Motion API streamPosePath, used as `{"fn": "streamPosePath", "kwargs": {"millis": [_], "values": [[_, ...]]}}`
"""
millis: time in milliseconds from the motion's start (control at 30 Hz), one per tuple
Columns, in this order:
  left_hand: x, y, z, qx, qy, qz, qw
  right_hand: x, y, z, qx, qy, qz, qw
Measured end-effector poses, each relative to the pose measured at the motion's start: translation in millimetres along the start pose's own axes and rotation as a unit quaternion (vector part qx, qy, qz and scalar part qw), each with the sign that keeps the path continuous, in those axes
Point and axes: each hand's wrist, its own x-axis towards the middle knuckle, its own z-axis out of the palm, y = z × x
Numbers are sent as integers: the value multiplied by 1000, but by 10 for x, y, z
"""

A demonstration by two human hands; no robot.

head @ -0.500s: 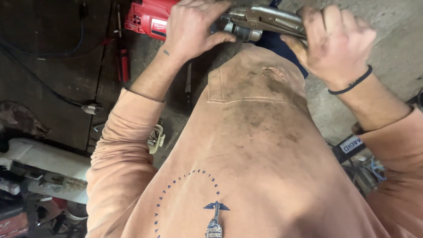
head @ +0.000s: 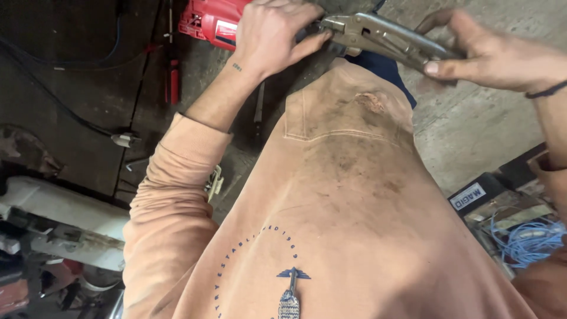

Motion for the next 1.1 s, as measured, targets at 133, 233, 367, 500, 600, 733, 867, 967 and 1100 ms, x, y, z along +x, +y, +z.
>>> {"fn": "streamPosePath", "kwargs": {"millis": [133, 233, 367, 500, 600, 733, 867, 967, 1100], "values": [[4, 21, 23, 8, -5, -17, 1000, 38, -12, -9, 396, -142, 60, 905], [-12, -18, 55, 27, 7, 29, 999, 2, 94, 112, 363, -117, 184, 906], [4, -1, 22, 27, -1, 14, 1000, 8, -492, -132, 87, -93, 194, 973], [79, 34, -46, -3, -14, 2, 1000, -80, -576, -145, -344, 142, -65, 926], [40, -23, -27, 9, -10, 9, 1000, -38, -627, -164, -494, 240, -166, 819], [60, -40, -9, 1, -21, 8, 1000, -80, -646, -168, -376, 223, -156, 886], [49, -20, -21, -11, -12, 14, 1000, -11, -875, -182, -307, 220, -113, 919], [22, -9, -9, -9, -1, 2, 1000, 9, -892, -120, -263, 223, -95, 934], [50, 40, -59, -11, -6, -2, 1000, -35, -824, 43, -515, 317, -133, 785]]}}
